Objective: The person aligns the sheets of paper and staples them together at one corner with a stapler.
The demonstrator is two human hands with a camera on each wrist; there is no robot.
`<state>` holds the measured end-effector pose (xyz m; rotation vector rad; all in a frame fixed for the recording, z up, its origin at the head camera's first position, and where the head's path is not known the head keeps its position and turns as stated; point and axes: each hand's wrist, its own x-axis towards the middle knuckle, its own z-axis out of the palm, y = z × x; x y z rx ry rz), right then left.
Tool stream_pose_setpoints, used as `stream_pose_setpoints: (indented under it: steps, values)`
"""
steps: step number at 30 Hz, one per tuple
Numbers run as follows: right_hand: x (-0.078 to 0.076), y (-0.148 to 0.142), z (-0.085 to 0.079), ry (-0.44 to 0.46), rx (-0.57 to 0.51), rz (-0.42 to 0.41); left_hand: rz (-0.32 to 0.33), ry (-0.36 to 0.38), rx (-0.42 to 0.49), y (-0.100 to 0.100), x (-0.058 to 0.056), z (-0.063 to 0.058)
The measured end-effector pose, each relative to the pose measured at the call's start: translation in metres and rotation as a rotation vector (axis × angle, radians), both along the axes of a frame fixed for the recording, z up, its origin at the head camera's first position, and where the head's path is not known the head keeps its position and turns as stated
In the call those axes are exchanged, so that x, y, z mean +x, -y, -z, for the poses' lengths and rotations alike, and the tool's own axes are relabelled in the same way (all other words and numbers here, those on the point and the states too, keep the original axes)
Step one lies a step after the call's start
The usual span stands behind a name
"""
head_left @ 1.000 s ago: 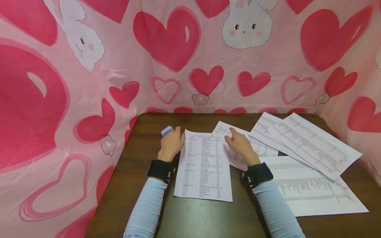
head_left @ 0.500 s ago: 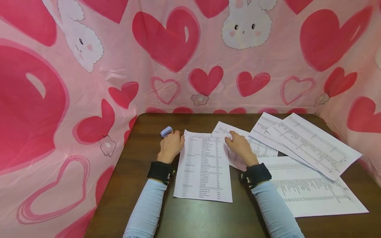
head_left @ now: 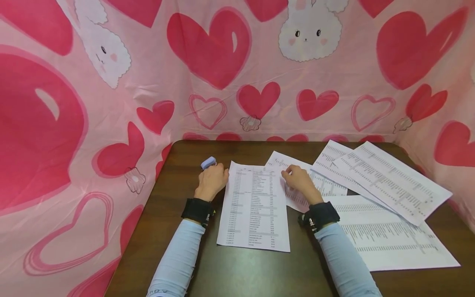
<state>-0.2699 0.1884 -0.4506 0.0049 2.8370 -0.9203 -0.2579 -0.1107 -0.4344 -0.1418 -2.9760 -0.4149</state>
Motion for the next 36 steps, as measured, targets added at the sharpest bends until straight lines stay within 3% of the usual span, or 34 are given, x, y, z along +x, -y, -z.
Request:
stream_pose_setpoints:
  steps: [15,27,36]
  values:
    - [-0.004,0.003,0.005,0.006,-0.034,0.039,0.002,0.042,0.028,0.001,-0.001,0.009]
    - [-0.005,0.004,0.008,0.065,-0.024,0.034,-0.009,0.168,0.038,0.000,0.000,0.014]
    - [-0.003,-0.002,0.012,0.060,-0.098,0.022,-0.012,0.226,0.034,-0.003,0.002,0.013]
